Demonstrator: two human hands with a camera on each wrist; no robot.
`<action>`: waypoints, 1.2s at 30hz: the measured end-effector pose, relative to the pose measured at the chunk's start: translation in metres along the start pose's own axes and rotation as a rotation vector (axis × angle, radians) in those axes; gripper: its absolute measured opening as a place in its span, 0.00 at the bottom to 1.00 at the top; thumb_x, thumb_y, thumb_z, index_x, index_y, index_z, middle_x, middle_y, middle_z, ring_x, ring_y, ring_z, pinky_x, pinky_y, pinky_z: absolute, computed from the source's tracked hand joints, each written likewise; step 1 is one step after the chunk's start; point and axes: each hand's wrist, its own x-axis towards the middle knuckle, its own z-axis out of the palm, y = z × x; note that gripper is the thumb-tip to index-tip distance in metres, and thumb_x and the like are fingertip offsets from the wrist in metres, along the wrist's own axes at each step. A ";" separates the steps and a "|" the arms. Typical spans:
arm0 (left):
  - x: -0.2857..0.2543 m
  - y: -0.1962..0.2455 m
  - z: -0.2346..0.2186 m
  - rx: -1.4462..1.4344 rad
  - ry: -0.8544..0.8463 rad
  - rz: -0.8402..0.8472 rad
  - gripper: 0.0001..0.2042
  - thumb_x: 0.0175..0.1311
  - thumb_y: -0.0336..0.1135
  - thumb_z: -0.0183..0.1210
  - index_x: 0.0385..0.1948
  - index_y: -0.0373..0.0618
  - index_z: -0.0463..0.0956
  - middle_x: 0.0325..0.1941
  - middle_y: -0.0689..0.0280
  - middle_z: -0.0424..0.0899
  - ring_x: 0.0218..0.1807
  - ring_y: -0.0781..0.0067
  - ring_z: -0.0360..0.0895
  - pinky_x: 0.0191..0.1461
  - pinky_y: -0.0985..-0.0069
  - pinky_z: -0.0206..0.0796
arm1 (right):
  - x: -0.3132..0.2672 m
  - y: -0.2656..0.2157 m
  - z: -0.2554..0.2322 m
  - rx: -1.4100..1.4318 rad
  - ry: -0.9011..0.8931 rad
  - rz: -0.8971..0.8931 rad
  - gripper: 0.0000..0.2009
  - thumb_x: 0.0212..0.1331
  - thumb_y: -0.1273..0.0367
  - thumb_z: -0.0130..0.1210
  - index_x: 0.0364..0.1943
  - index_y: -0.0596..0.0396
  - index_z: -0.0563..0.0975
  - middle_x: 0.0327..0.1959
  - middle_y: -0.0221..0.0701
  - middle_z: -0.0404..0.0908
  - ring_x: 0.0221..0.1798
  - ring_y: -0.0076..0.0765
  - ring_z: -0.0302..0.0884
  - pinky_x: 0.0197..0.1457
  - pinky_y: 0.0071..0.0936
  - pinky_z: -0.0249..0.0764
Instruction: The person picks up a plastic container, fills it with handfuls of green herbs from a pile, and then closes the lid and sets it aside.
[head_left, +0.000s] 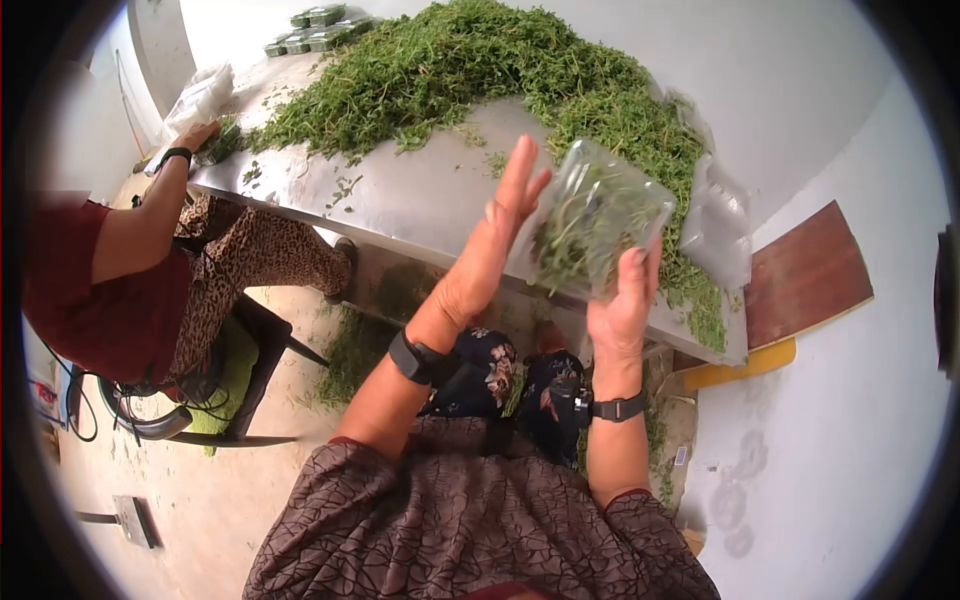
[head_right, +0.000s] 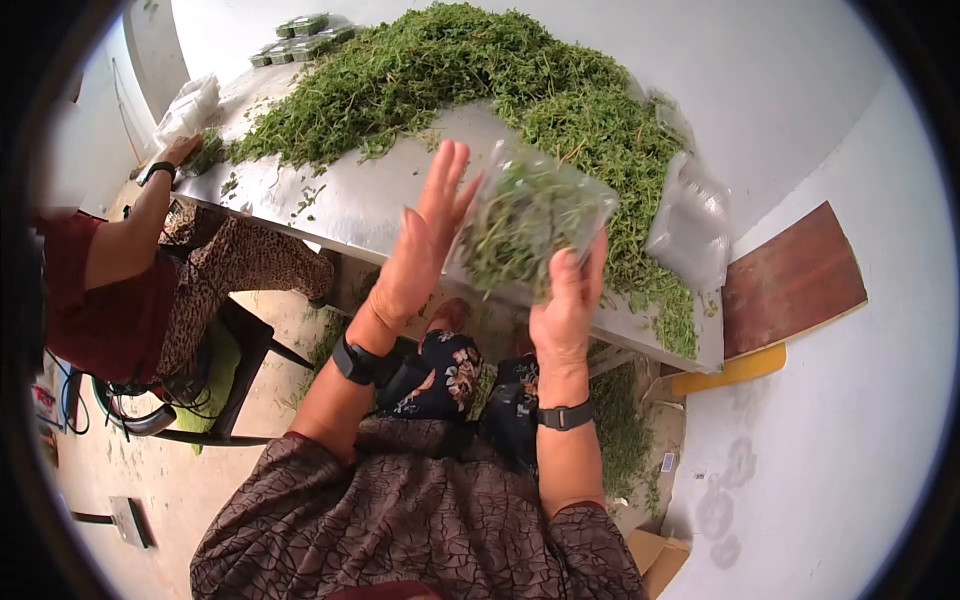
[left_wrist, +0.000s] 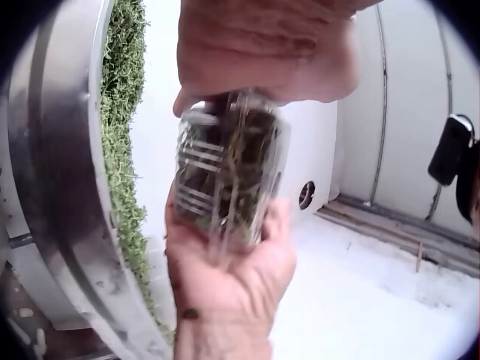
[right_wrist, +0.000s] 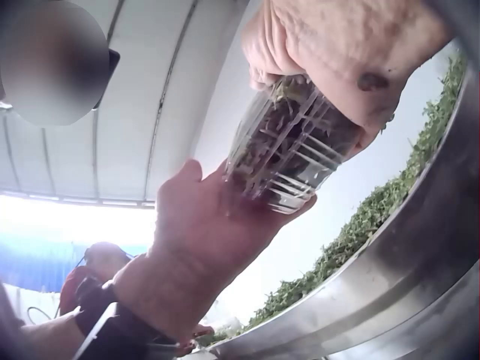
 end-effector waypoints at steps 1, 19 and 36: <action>0.000 0.000 -0.005 -0.116 0.012 0.027 0.42 0.63 0.70 0.26 0.71 0.50 0.37 0.76 0.57 0.39 0.76 0.59 0.40 0.75 0.64 0.30 | 0.001 -0.002 -0.004 0.038 0.041 0.016 0.34 0.62 0.59 0.54 0.69 0.52 0.52 0.68 0.32 0.58 0.68 0.37 0.56 0.69 0.36 0.55; -0.023 0.009 0.004 0.227 0.070 -0.038 0.30 0.71 0.45 0.44 0.71 0.47 0.45 0.71 0.57 0.56 0.69 0.68 0.57 0.68 0.75 0.49 | -0.003 -0.002 0.016 0.147 0.008 0.166 0.25 0.69 0.54 0.40 0.64 0.54 0.60 0.61 0.32 0.67 0.63 0.33 0.65 0.66 0.38 0.62; -0.042 -0.013 -0.002 -0.286 0.152 0.001 0.34 0.61 0.33 0.49 0.69 0.37 0.47 0.73 0.58 0.50 0.75 0.65 0.43 0.74 0.70 0.34 | -0.016 -0.032 0.029 -0.254 -0.207 0.049 0.39 0.60 0.59 0.57 0.68 0.62 0.50 0.63 0.38 0.62 0.62 0.33 0.62 0.64 0.28 0.60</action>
